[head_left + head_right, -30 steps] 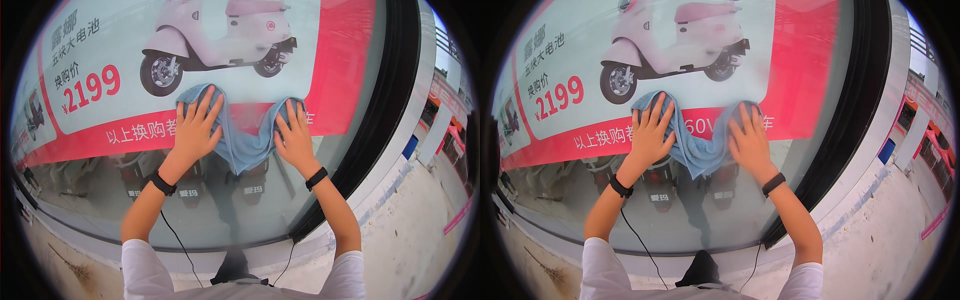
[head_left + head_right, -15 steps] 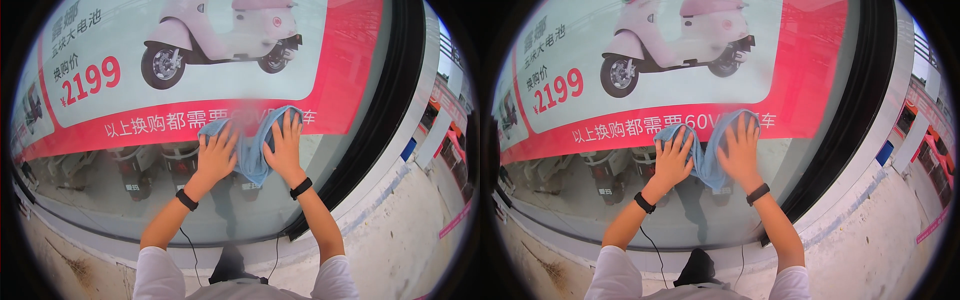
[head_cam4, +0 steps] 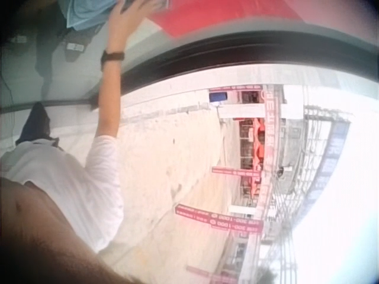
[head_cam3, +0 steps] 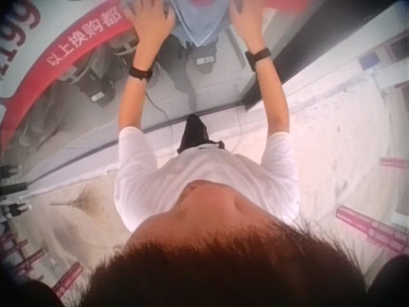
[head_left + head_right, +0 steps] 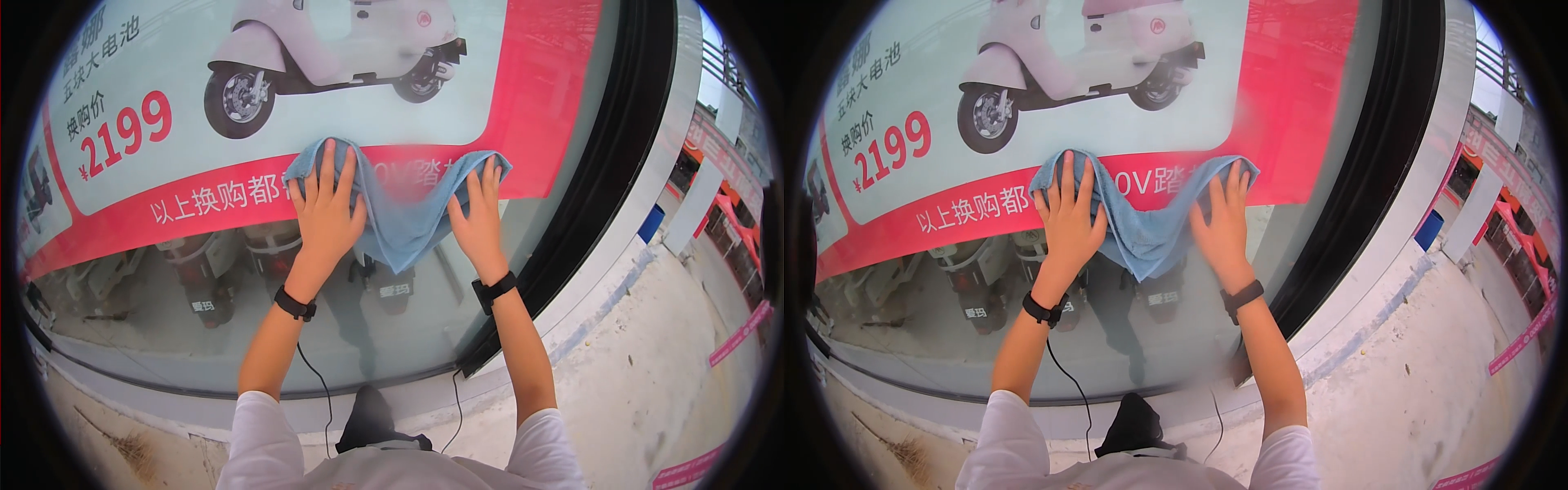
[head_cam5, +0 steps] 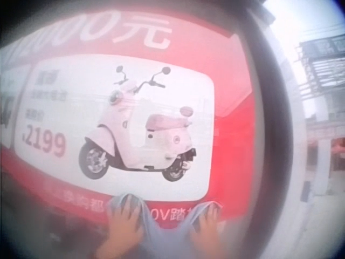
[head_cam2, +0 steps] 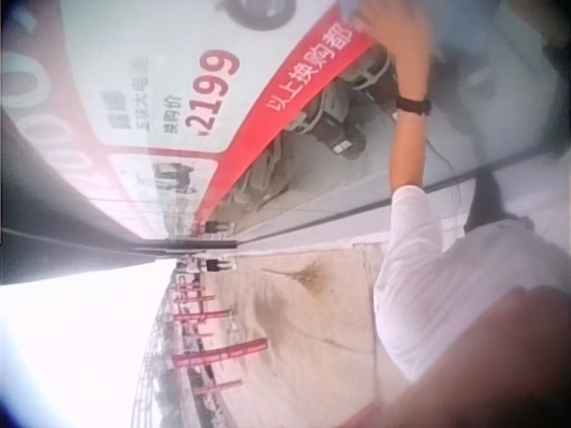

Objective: The person wipes down the window frame and glass window of a store with a cloth.

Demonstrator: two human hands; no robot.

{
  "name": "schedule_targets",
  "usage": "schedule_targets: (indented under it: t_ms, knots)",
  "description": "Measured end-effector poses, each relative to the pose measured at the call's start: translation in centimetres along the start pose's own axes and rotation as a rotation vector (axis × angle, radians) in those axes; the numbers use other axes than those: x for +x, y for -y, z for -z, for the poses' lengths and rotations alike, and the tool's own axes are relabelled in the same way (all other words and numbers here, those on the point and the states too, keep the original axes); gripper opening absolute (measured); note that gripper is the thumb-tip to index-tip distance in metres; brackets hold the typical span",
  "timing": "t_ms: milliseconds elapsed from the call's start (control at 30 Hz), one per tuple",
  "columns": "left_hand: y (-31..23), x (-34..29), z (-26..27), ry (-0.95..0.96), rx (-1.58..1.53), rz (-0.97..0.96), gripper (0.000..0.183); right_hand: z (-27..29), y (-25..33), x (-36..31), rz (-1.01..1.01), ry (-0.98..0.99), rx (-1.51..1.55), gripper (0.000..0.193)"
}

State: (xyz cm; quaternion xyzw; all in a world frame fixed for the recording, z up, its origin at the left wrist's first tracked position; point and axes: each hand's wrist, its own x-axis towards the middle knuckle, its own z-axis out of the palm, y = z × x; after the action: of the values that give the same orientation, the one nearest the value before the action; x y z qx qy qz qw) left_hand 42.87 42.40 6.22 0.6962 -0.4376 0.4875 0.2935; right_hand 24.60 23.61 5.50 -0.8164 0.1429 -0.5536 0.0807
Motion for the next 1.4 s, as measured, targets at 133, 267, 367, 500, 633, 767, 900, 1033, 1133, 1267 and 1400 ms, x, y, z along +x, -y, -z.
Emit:
schedule_targets:
  t_ms: [133, 267, 367, 500, 633, 767, 900, 1033, 1133, 1267, 1400]
  knots:
    - [0.5, -3.1, -1.7, 0.042, 0.067, -0.01, 0.075, -1.2, -2.0, -4.7, 0.049, 0.126, -0.044, 0.067]
    - [1.5, -3.7, -1.1, 0.008, 0.062, -0.124, 0.07, -0.7, -4.3, -6.7, 0.052, 0.156, -0.021, 0.065]
    - [2.2, -0.9, 1.2, 0.027, 0.041, -0.184, 0.067, -0.2, -2.6, -3.2, -0.032, 0.011, 0.034, 0.058]
    - [2.4, 1.2, 2.1, -0.037, 0.081, -0.093, 0.066, -0.2, 0.7, 2.1, -0.003, -0.03, 0.113, 0.059]
    - [3.0, -0.1, 0.9, -0.069, 0.088, -0.073, 0.068, -3.0, 2.2, 0.8, 0.106, -0.006, 0.039, 0.065]
    - [3.3, -2.9, 0.2, -0.01, 0.079, -0.068, 0.068, -5.0, 0.5, -5.7, 0.116, 0.065, -0.049, 0.064]
    - [4.8, -5.9, 1.0, 0.079, 0.086, -0.13, 0.067, -5.1, -0.4, -8.6, 0.088, 0.123, 0.024, 0.064]
    - [4.7, -6.3, 1.1, 0.089, 0.083, -0.112, 0.066, -4.4, 1.4, -6.6, 0.009, 0.101, 0.114, 0.07]
    - [4.0, -7.2, 0.3, 0.058, 0.1, -0.072, 0.067, -4.7, 2.3, -6.6, -0.03, 0.078, 0.121, 0.071]
    - [3.1, -9.3, -1.4, 0.058, 0.091, -0.005, 0.066, -6.8, 1.9, -9.1, -0.063, 0.042, 0.119, 0.071]
    - [3.4, -13.3, -3.1, 0.121, 0.139, 0.01, 0.066, -8.3, 3.1, -13.3, -0.19, 0.066, 0.247, 0.068]
